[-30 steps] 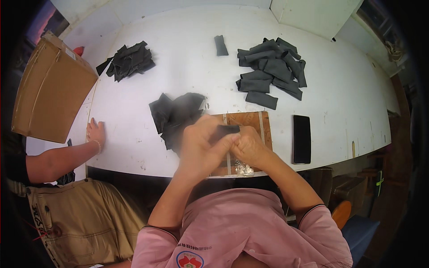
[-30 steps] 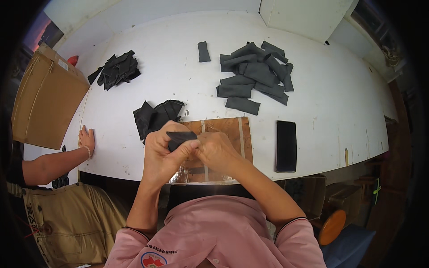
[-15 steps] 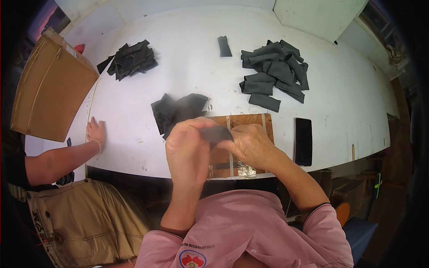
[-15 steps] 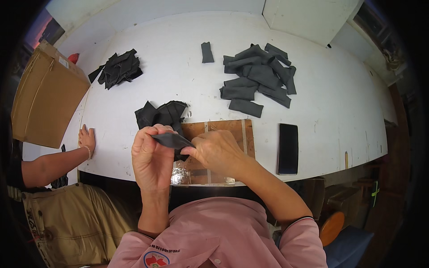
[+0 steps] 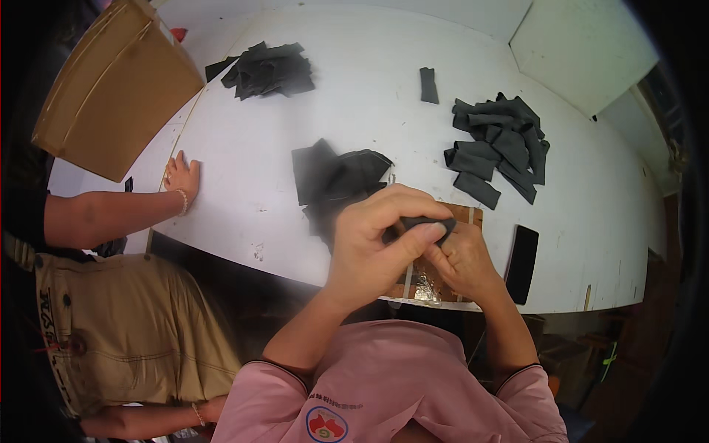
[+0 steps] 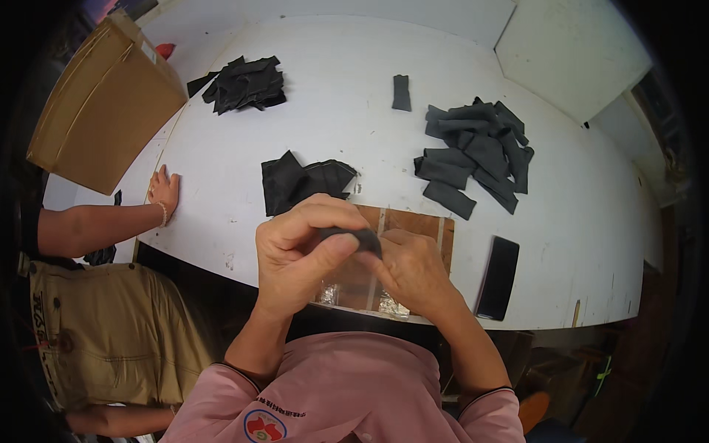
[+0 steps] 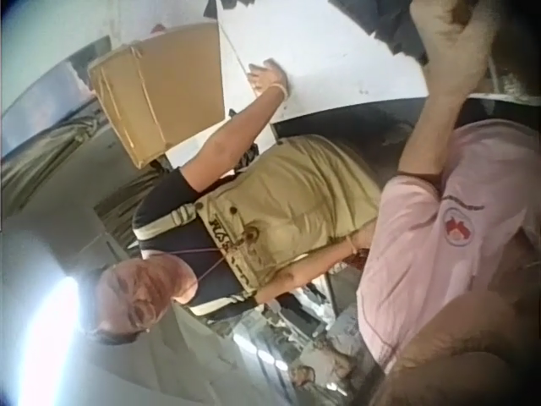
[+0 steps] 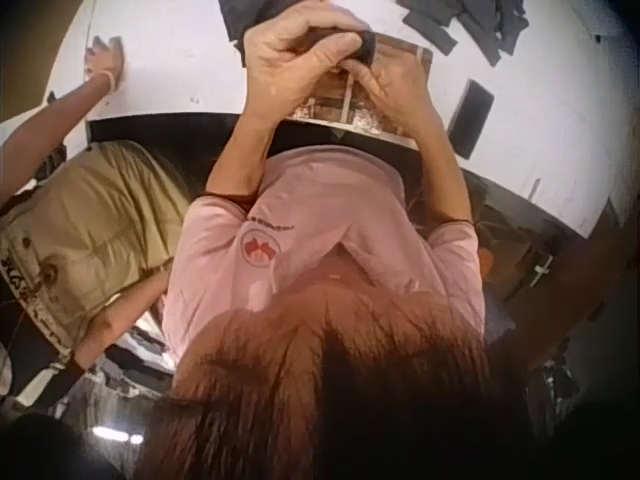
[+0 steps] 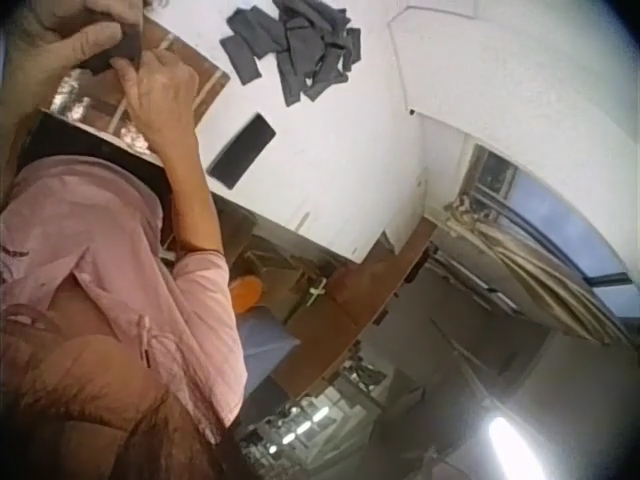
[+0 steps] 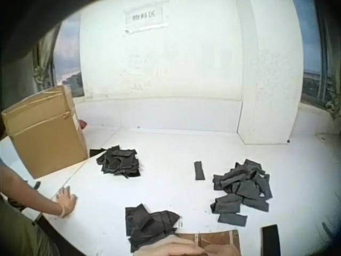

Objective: Folding and preparing small black fabric strips on a workbench.

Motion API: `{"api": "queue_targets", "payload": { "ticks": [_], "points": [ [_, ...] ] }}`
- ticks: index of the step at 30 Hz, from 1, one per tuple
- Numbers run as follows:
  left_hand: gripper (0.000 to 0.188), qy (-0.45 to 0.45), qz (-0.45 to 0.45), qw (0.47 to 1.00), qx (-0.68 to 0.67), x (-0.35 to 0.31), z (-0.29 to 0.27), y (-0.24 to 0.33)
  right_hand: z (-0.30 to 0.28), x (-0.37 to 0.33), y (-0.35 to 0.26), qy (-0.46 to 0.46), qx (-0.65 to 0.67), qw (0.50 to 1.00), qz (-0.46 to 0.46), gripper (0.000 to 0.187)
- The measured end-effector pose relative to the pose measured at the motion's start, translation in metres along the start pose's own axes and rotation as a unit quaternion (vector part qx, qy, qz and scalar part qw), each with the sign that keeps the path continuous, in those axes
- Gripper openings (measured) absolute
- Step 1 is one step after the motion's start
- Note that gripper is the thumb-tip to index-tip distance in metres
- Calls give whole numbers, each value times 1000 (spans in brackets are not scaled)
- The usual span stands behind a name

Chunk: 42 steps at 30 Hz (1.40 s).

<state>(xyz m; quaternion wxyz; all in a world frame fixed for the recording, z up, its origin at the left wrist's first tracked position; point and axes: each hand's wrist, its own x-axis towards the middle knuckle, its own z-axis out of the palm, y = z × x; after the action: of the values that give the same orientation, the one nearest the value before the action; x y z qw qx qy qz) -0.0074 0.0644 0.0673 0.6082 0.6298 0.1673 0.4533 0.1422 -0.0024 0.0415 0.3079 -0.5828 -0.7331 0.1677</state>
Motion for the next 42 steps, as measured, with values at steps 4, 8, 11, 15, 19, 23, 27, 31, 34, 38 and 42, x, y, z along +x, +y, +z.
{"api": "queue_targets", "payload": {
  "ticks": [4,8,11,15,19,23,27,31,34,38,42],
  "points": [
    [10,-19,56,997,59,1,-1,-4,18,-6,8,72,66,995,14,18],
    [13,182,19,974,130,13,-21,-42,-13,6,1,-21,27,999,-1,23],
    [31,369,-22,830,418,34,-97,-104,-68,22,6,-3,392,903,174,34],
    [23,216,-116,762,599,55,-144,-148,-53,43,57,195,183,950,159,37],
    [11,193,11,771,607,49,-144,-136,-22,-5,24,128,255,933,219,31],
    [10,279,122,823,480,36,-120,-84,-1,-30,-18,78,162,977,117,15],
    [18,244,-42,957,150,-4,-63,-18,2,-25,-56,67,61,996,-20,22],
    [39,114,-203,970,-78,-48,-30,2,11,-7,-65,245,44,969,-9,37],
    [43,82,-198,963,-161,-67,-16,-1,12,-18,-51,135,261,948,122,25],
    [46,65,-227,944,-229,-73,-18,-6,14,-31,-40,54,423,886,184,12],
    [32,-18,-311,910,-272,-65,-29,-9,7,-36,-33,22,353,927,127,12]
  ]
}}
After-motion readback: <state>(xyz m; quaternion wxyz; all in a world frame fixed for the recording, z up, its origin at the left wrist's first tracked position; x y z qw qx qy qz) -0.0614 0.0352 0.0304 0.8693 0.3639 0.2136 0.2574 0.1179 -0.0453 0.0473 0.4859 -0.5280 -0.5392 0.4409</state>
